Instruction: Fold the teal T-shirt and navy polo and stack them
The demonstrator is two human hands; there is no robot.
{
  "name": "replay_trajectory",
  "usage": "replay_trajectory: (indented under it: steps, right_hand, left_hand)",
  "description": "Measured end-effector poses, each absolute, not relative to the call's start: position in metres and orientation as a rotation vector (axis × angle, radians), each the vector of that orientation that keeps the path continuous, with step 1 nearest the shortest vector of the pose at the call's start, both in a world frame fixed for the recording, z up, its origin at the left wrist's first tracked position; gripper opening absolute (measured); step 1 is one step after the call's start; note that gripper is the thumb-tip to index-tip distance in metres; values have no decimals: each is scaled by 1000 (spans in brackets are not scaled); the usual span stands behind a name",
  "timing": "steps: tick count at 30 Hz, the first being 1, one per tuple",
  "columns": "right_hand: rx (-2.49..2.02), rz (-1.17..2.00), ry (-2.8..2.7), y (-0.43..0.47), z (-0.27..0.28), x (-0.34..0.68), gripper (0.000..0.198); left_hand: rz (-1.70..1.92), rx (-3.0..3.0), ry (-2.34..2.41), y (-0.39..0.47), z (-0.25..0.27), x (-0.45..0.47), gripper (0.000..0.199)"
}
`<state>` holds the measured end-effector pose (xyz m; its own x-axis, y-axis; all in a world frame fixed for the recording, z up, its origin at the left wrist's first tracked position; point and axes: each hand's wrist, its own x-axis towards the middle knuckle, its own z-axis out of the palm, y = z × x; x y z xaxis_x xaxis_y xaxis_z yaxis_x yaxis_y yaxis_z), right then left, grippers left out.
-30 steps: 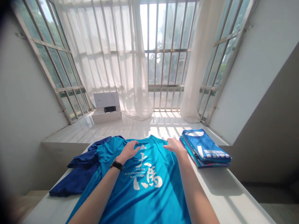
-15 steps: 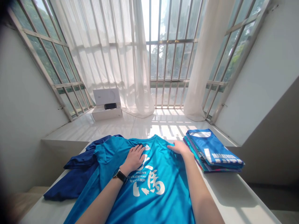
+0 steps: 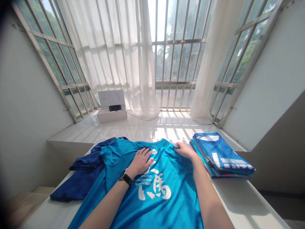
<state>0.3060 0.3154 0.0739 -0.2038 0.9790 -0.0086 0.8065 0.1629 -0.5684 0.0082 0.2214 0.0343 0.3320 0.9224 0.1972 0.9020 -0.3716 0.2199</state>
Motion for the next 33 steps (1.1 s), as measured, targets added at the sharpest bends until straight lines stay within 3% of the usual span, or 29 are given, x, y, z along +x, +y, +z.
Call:
replay_trajectory:
  steps: [6, 12, 17, 22, 33]
  right_hand:
    - [-1985, 418, -1911, 313, 86, 336, 13]
    - [-2198, 54, -1745, 304, 117, 347, 21]
    - [-1970, 91, -1953, 292, 133, 303, 22]
    - [-1802, 343, -2405, 276, 100, 226, 23]
    - [-1949, 66, -2173, 267, 41, 194, 37]
  left_hand:
    - [486, 2476, 1712, 222, 33, 8, 50]
    - [499, 2462, 1710, 221, 35, 8, 50]
    - [509, 2464, 1709, 221, 34, 8, 50]
    - [563, 2496, 1730, 224, 28, 7, 48]
    - [734, 2400, 1709, 233, 22, 2, 39]
